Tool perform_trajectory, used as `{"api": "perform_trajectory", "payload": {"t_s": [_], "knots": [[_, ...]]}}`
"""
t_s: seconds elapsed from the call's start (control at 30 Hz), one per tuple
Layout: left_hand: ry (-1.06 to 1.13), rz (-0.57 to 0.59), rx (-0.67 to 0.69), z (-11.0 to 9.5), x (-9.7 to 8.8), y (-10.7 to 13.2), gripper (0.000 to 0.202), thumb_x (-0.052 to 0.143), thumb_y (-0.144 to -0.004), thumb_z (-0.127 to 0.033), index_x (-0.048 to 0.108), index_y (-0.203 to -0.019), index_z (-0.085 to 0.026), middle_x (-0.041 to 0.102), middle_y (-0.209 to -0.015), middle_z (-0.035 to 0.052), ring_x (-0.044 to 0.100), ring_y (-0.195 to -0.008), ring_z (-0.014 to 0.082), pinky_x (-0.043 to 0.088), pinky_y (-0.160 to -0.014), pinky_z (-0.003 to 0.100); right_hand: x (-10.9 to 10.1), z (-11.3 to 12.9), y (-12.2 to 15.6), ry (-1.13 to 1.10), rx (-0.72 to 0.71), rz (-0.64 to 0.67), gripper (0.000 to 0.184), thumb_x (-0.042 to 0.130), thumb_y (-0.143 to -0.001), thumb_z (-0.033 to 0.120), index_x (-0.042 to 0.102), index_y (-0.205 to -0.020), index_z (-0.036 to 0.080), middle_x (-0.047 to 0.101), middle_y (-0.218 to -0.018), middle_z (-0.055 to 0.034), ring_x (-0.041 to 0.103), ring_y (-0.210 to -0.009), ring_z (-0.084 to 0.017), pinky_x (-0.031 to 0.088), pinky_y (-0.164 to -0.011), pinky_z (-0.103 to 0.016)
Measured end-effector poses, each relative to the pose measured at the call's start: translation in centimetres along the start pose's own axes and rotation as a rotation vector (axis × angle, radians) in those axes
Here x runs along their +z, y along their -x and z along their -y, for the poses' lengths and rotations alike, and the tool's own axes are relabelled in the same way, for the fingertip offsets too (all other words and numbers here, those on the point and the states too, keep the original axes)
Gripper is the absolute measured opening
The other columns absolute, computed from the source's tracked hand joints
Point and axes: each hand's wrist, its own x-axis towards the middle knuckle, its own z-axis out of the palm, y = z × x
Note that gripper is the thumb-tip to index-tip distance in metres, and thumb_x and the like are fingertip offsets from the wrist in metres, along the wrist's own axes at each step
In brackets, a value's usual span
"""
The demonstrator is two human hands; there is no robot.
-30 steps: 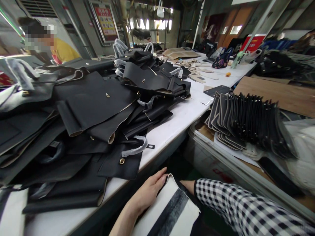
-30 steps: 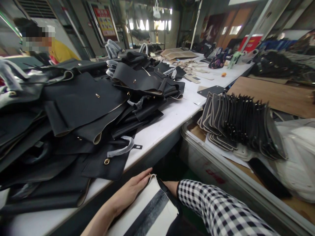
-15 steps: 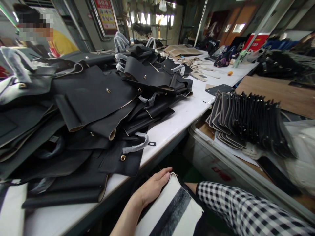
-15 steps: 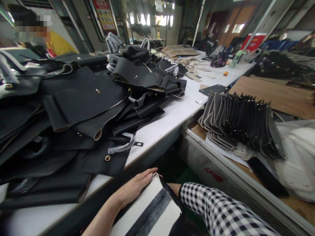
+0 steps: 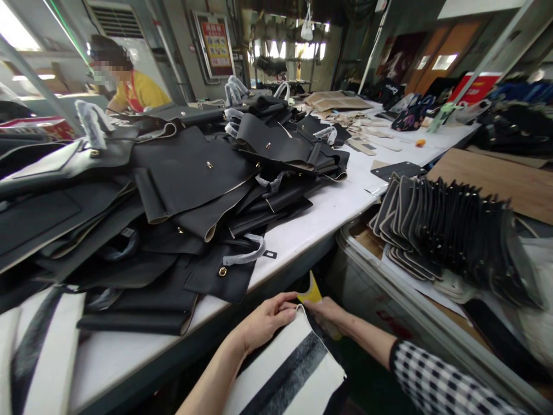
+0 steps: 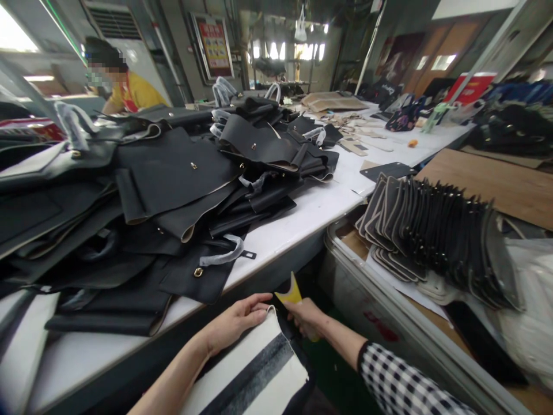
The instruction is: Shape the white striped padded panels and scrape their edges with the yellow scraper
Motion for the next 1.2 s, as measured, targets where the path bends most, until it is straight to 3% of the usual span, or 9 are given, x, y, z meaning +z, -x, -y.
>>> {"api": "perform_trajectory", "payload": {"t_s": [0.07,0.13,0.23,0.3,0.4,0.47,0.53,0.8,1.2], "knots": [[0.022,-0.008,-0.005,0.0,0.0,-0.2,0.071,0.076,-0.078,-0.048,0.05,-0.134,-0.013,0.065,-0.111,0.0079,0.058,-0.098,0.0182,0.042,-0.09,0.031,-3.5,0.0,1.2,0.113,0.034,0.127,0.067,0.035,-0.085,0.08,0.059,-0.081,0.017,0.048,-0.046,0.0049,0.046,-0.037,-0.011,0.043,-0.038,-0.024],[0.041,-0.015,-0.012,0.1,-0.1,-0.3,0.074,0.078,-0.076,-0.047,0.049,-0.134,-0.012,0.065,-0.111,0.0089,0.059,-0.097,0.0184,0.042,-0.089,0.031,-6.1,0.5,2.6,0.245,0.065,0.293,0.076,0.046,-0.069,0.09,0.061,-0.078,0.016,0.054,-0.046,-0.0001,0.052,-0.037,-0.016,0.044,-0.036,-0.027],[0.065,-0.029,-0.018,0.4,-0.2,-0.4,0.081,0.08,-0.074,-0.044,0.042,-0.138,-0.011,0.064,-0.114,0.0109,0.059,-0.095,0.0179,0.043,-0.086,0.031,-7.4,2.1,3.6,0.46,0.032,0.394,0.07,0.069,-0.057,0.08,0.066,-0.08,0.014,0.065,-0.058,-0.0061,0.06,-0.045,-0.02,0.045,-0.039,-0.027],[0.076,-0.042,-0.023,0.5,-0.3,-0.5,0.086,0.082,-0.072,-0.042,0.039,-0.14,-0.011,0.064,-0.113,0.0109,0.059,-0.09,0.0161,0.043,-0.082,0.029,-6.8,3.8,3.5,0.603,-0.092,0.281,0.059,0.067,-0.069,0.072,0.066,-0.081,0.014,0.066,-0.064,-0.004,0.059,-0.049,-0.016,0.039,-0.042,-0.022],[0.089,-0.049,-0.031,0.6,-0.4,-0.4,0.089,0.084,-0.07,-0.04,0.037,-0.141,-0.011,0.064,-0.11,0.0092,0.058,-0.085,0.0139,0.042,-0.077,0.027,-5.2,6.8,3.1,0.822,-0.348,-0.034,0.059,0.037,-0.094,0.063,0.064,-0.072,0.015,0.065,-0.066,-0.0045,0.056,-0.057,-0.013,0.029,-0.049,-0.022],[0.091,-0.047,-0.031,0.5,-0.3,-0.2,0.091,0.084,-0.07,-0.038,0.036,-0.142,-0.011,0.064,-0.109,0.0091,0.058,-0.084,0.0141,0.042,-0.075,0.027,-4.2,8.8,2.8,0.974,-0.506,-0.198,0.066,0.025,-0.099,0.057,0.065,-0.069,0.015,0.068,-0.07,-0.0084,0.059,-0.065,-0.017,0.028,-0.054,-0.026],[0.087,-0.045,-0.036,0.4,-0.3,0.1,0.092,0.084,-0.07,-0.036,0.034,-0.144,-0.012,0.065,-0.108,0.0092,0.059,-0.084,0.0149,0.042,-0.074,0.027,-3.3,10.5,2.6,1.129,-0.648,-0.256,0.065,0.028,-0.099,0.057,0.068,-0.07,0.015,0.071,-0.074,-0.0121,0.063,-0.071,-0.021,0.027,-0.058,-0.029],[0.024,-0.011,0.088,-0.2,0.0,1.1,0.066,0.08,-0.076,-0.032,0.05,-0.132,-0.014,0.066,-0.112,0.0088,0.061,-0.097,0.0219,0.045,-0.083,0.031,0.1,12.9,0.7,1.529,-0.997,-0.068,0.06,0.033,-0.1,0.05,0.072,-0.07,0.016,0.073,-0.068,-0.0115,0.066,-0.059,-0.021,0.023,-0.052,-0.028],[-0.228,-0.051,0.138,-0.7,0.5,1.9,0.043,0.068,-0.085,-0.037,0.062,-0.123,-0.017,0.067,-0.115,0.0051,0.058,-0.109,0.0276,0.043,-0.094,0.034,1.0,13.9,1.4,1.638,-1.031,0.014,0.056,0.034,-0.1,0.048,0.073,-0.071,0.019,0.073,-0.067,-0.0085,0.066,-0.057,-0.02,0.021,-0.05,-0.029]]}}
